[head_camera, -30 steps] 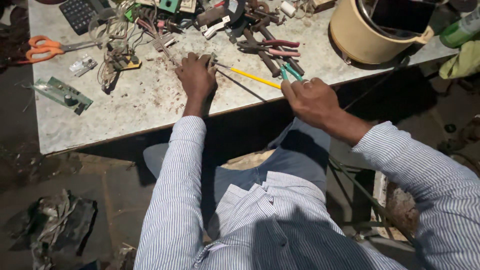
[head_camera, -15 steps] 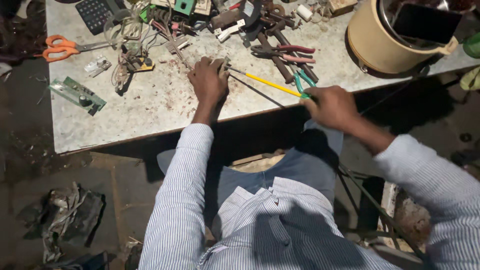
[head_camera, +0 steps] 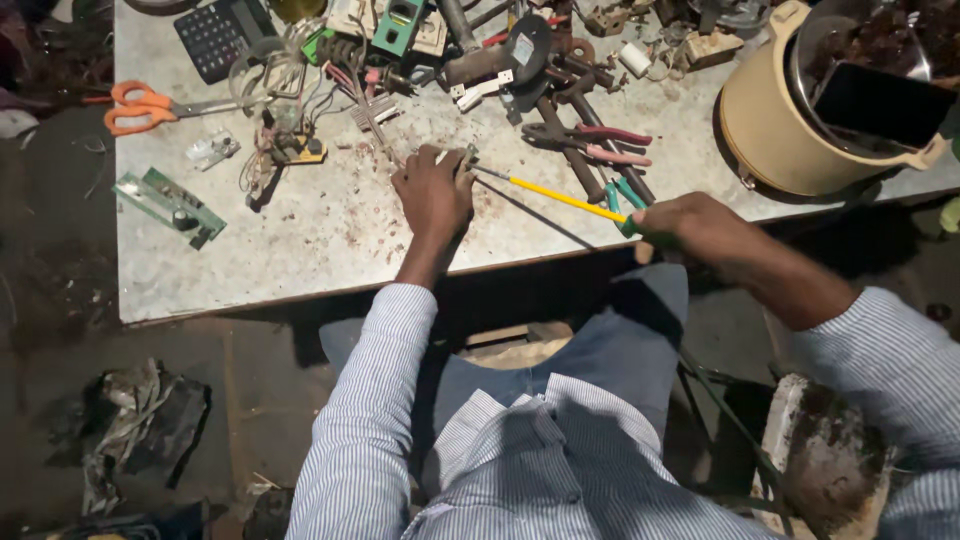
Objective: The person uses pliers and a screwdriver to manipulate a small electronic component on a cluttered workbench. They repeatedly pry and adjust the component, then inspect it by hand.
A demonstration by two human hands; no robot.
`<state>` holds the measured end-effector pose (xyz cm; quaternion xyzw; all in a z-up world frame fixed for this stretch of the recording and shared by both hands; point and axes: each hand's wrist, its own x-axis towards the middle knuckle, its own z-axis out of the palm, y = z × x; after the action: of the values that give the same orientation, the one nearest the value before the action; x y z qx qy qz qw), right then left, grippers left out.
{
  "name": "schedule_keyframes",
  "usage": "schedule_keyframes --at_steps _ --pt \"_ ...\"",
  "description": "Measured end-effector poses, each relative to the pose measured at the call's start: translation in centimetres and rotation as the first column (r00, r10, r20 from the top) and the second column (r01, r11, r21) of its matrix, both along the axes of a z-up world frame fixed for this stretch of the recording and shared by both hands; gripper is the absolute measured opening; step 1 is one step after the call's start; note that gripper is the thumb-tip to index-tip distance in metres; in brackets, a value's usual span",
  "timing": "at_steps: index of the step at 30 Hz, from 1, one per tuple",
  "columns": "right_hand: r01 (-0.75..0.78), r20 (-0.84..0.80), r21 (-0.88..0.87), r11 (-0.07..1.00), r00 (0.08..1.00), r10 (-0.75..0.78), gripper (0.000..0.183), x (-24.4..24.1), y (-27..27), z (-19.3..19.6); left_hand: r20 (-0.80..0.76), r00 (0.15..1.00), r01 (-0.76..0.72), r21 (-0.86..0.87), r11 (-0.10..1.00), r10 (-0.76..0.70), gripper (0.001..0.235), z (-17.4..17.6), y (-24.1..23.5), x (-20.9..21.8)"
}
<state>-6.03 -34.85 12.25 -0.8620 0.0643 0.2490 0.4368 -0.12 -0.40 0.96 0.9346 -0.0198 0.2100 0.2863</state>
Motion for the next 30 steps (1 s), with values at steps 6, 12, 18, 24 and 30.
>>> schedule_keyframes --at_steps 6,12,18,24,30 --pt "-0.109 0.577 -0.763 0.637 0.327 0.748 0.033 -3.4 1.6 1.7 -0.014 1.000 -0.020 0.031 0.999 0.021 0.031 -0.2 -0.2 0.2" --pt "-0.200 0.753 -0.401 0.894 0.484 0.446 0.039 -3.4 1.7 0.9 -0.024 0.999 -0.033 0.043 0.999 0.034 0.032 0.0 -0.3 0.0" --pt "0.026 -0.155 0.092 0.995 0.988 -0.012 0.038 0.6 -1.3 -2.5 0.009 0.999 -0.038 0.082 0.996 0.037 0.031 -0.2 -0.4 0.2" --pt "-0.132 0.592 -0.696 0.706 0.452 0.667 0.033 -2.2 0.1 -0.8 0.025 0.999 -0.039 0.062 0.997 0.038 0.029 -0.3 -0.3 0.1" --pt "-0.129 0.540 -0.171 0.977 0.817 0.203 0.030 -2.0 1.1 0.0 -0.014 0.999 -0.030 0.074 0.997 0.031 0.030 -0.3 -0.3 0.3"
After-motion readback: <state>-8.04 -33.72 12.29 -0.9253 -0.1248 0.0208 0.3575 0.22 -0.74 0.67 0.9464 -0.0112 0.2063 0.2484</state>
